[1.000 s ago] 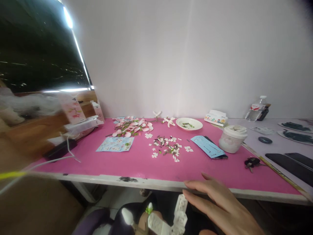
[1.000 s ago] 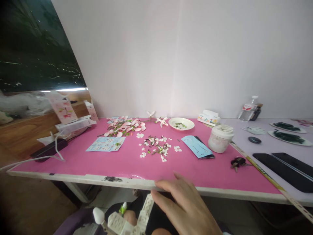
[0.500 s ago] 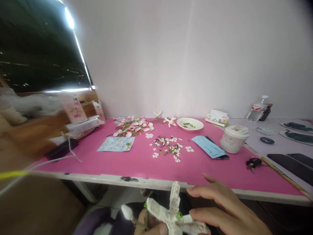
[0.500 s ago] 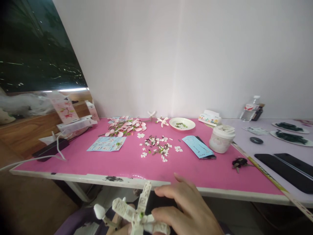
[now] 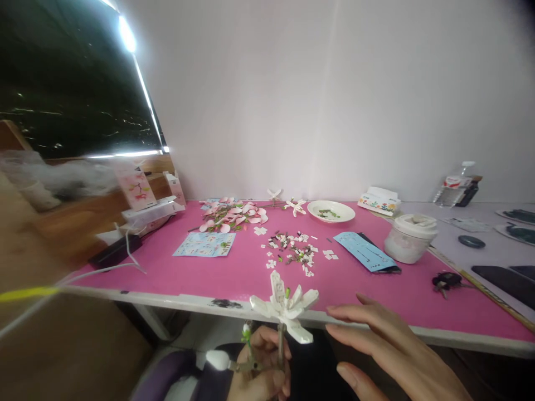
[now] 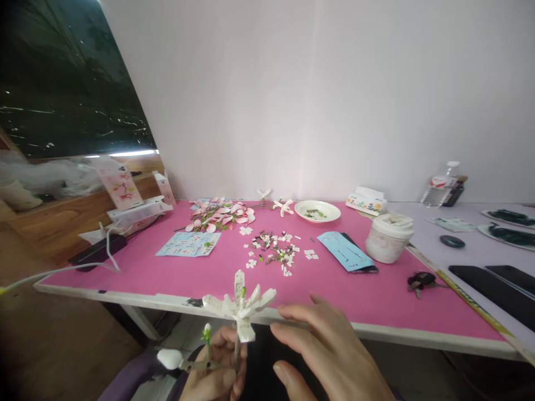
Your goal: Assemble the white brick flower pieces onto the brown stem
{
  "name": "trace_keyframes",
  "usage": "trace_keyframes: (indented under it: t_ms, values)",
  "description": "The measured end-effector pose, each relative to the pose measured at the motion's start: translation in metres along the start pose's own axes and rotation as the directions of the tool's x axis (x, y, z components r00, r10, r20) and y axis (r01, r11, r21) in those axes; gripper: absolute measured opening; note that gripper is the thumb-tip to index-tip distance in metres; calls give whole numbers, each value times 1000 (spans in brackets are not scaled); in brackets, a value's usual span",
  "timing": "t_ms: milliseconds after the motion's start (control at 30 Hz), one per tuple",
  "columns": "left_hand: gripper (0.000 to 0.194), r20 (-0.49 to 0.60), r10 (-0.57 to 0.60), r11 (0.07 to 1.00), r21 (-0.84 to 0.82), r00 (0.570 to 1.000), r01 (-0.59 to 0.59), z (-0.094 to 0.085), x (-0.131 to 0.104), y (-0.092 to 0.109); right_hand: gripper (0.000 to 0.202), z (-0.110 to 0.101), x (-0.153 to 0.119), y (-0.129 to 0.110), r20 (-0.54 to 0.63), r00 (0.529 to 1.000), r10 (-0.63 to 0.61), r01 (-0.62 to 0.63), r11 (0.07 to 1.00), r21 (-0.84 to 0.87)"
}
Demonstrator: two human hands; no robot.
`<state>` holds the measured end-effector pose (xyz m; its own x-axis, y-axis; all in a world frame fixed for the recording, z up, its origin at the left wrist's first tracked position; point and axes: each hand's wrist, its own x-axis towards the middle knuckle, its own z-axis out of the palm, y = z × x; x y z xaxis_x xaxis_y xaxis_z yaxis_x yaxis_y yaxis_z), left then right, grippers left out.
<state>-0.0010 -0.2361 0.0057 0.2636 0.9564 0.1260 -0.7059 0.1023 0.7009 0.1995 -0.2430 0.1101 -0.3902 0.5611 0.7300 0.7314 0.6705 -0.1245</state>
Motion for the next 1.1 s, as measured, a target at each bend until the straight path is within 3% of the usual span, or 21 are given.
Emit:
trace_keyframes:
  t_ms: [200, 400, 500, 667, 833, 967, 1100]
  values:
    - [28, 10, 44, 998, 43, 999, -44, 0, 1, 7, 15, 3, 3, 3, 46, 999, 24, -23, 999, -37]
    - [27, -12, 22, 998, 61, 1000, -21, 1, -1, 9, 20, 6, 2, 8, 69, 996, 55, -48, 995, -88]
    - [32, -23, 66, 995, 74, 998, -64, 5, -1, 10, 22, 7, 1, 9, 101, 992, 76, -69, 995, -72]
    - [34, -16, 55, 997, 47, 998, -54, 17, 2, 18, 18, 16, 7, 1, 249, 956, 155, -172, 984, 46]
    - [31, 32, -5, 997, 78, 999, 3, 25, 4, 16, 19, 33, 3, -6, 246, 948, 202, -253, 947, 197]
    - [36, 44, -26, 992, 122, 999, 20, 23, 4, 6, 8, 39, 0, -9, 318, 892, 322, -420, 850, 318]
    - [43, 78, -14, 994, 113, 997, 6, 19, 3, 0, 7, 41, 4, -10, 395, 861, 321, -489, 737, 467]
